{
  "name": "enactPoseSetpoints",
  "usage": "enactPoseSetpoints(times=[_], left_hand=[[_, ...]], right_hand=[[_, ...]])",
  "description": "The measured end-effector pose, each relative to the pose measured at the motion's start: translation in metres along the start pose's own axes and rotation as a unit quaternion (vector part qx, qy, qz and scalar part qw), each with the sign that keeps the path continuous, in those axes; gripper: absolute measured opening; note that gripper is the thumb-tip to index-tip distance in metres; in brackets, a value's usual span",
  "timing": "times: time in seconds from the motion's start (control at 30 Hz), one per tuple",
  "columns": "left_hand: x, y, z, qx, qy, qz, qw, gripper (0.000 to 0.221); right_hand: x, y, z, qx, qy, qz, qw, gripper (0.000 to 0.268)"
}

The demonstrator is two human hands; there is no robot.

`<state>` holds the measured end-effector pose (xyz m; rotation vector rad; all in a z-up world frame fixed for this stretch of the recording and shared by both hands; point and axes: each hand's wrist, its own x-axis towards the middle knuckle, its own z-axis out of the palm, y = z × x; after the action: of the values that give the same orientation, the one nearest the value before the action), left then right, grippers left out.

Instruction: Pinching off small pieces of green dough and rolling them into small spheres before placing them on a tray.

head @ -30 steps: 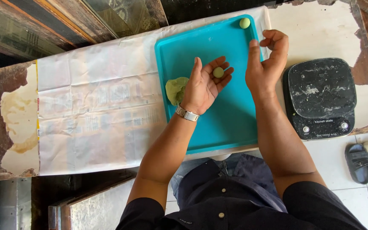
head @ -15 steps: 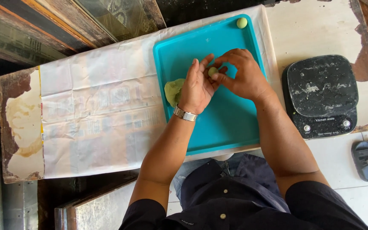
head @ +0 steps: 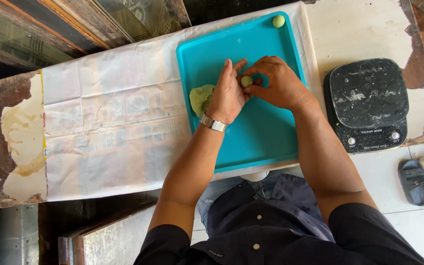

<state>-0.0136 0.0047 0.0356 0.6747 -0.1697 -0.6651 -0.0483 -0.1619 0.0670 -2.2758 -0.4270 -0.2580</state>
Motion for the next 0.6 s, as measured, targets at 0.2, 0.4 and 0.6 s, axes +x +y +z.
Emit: enactPoseSetpoints(times=[0.2, 0.4, 0.6], left_hand=[[0.011, -0.004, -0.015, 0.041, 0.012, -0.002, 0.999, 0.096], [0.025, -0.016, -0.026, 0.010, 0.159, -0.038, 0.986, 0.054], [0.020, -0.002, -0.005, 0.053, 0.198, -0.073, 0.976, 0.080]], right_hand=[[0.002, 0.009, -0.010, -0.001, 0.030, 0.024, 0.999, 0.032], [0.008, 0.042, -0.032, -0.125, 0.117, 0.051, 0.984, 0.032], [0.034, 0.116, -0.035, -0.252, 0.151, -0.033, 0.955, 0.036]])
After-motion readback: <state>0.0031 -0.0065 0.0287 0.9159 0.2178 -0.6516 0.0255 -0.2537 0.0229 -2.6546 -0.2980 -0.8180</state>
